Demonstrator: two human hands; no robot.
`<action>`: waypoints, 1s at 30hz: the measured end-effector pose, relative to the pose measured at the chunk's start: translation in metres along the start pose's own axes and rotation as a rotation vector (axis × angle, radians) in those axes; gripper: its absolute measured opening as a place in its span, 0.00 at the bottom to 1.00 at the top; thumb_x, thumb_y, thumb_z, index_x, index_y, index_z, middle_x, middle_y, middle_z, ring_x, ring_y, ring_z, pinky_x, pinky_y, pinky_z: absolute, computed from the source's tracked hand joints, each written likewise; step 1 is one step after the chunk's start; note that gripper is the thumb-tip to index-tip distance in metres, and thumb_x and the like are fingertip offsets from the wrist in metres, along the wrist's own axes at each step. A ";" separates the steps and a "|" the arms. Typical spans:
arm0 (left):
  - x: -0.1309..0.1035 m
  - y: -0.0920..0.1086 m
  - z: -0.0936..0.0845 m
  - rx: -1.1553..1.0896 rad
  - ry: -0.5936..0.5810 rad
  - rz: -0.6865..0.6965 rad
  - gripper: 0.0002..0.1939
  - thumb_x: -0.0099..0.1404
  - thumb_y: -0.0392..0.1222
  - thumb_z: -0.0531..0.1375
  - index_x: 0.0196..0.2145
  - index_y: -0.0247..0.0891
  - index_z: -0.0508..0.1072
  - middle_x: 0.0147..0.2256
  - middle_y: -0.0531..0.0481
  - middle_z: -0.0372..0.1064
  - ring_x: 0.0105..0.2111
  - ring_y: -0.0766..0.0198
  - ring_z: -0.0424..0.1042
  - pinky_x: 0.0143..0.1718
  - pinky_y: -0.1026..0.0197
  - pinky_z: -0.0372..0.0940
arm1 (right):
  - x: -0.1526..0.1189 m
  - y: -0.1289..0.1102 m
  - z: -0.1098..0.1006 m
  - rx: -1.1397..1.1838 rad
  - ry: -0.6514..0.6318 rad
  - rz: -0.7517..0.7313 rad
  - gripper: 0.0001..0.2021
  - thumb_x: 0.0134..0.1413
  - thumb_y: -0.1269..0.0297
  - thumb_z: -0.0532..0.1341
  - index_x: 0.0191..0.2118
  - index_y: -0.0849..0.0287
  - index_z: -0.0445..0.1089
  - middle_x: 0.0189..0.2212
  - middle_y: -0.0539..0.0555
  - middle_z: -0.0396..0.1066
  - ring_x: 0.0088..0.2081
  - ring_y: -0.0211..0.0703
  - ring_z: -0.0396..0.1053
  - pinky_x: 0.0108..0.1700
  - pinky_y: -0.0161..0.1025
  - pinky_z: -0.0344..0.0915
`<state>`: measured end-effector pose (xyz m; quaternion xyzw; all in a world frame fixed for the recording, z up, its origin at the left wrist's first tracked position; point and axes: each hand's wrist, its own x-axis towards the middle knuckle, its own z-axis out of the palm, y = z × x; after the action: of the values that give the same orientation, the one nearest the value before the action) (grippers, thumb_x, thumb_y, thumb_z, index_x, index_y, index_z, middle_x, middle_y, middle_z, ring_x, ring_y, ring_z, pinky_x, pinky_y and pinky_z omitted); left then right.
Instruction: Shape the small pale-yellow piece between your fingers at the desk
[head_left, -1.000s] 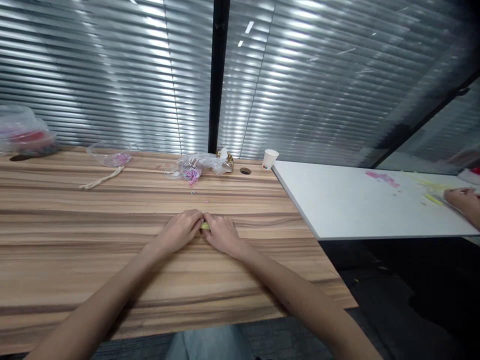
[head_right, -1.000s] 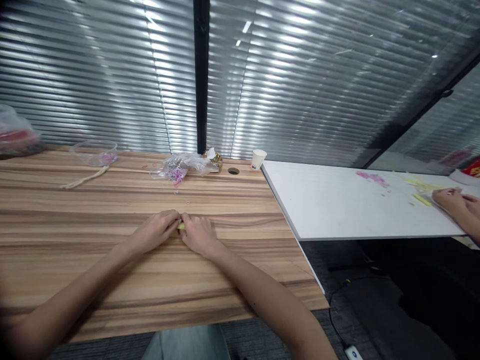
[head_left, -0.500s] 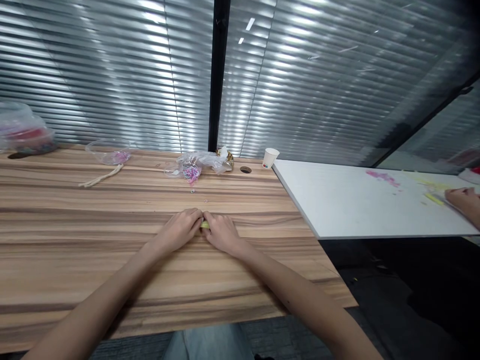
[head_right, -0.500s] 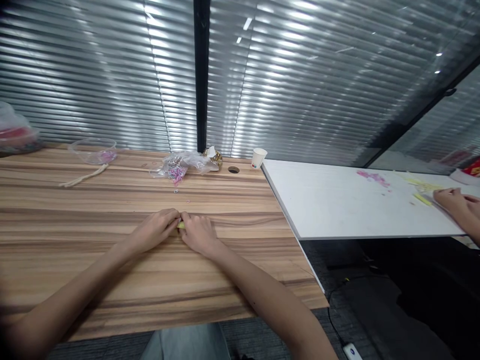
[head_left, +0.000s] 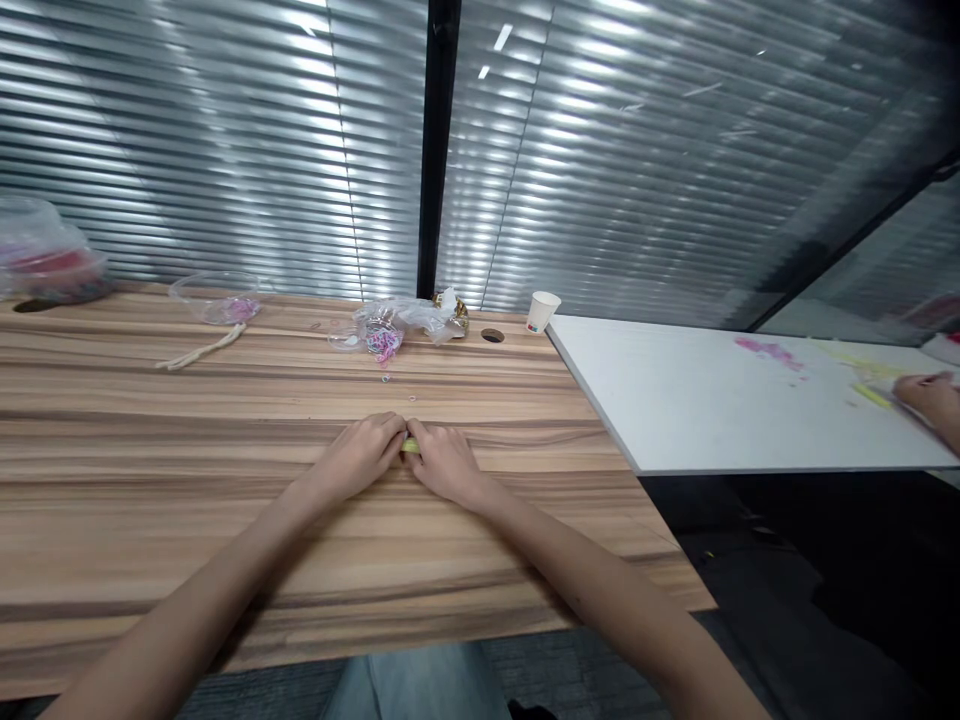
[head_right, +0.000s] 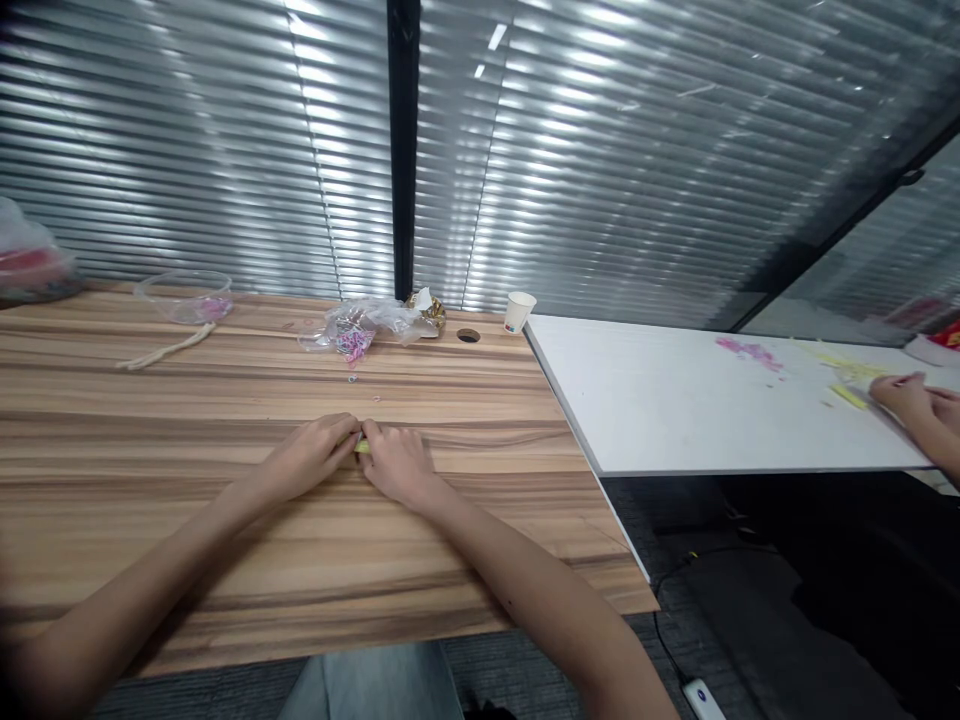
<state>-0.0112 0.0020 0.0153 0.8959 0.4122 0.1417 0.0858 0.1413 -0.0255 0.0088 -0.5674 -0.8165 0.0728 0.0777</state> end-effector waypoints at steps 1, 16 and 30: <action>0.000 0.000 0.000 -0.002 0.001 0.001 0.11 0.65 0.36 0.45 0.30 0.37 0.66 0.29 0.47 0.66 0.29 0.62 0.65 0.31 0.62 0.58 | 0.000 0.000 0.000 -0.001 -0.003 0.002 0.13 0.56 0.62 0.50 0.47 0.58 0.58 0.38 0.58 0.72 0.40 0.47 0.69 0.38 0.39 0.59; 0.000 0.005 -0.004 0.036 -0.018 -0.001 0.11 0.65 0.35 0.45 0.30 0.36 0.65 0.30 0.47 0.67 0.30 0.61 0.66 0.30 0.61 0.57 | 0.000 0.000 0.000 0.003 0.019 -0.002 0.13 0.55 0.63 0.51 0.46 0.58 0.59 0.38 0.56 0.72 0.39 0.48 0.69 0.37 0.38 0.60; 0.000 0.001 -0.001 -0.004 -0.002 0.018 0.11 0.65 0.36 0.45 0.29 0.37 0.64 0.29 0.47 0.66 0.30 0.61 0.65 0.30 0.61 0.56 | -0.001 -0.001 -0.003 0.005 -0.014 0.000 0.14 0.56 0.64 0.50 0.48 0.59 0.58 0.39 0.58 0.72 0.40 0.47 0.69 0.38 0.38 0.59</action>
<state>-0.0109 0.0018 0.0166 0.8994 0.4039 0.1425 0.0868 0.1413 -0.0261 0.0116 -0.5668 -0.8167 0.0789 0.0735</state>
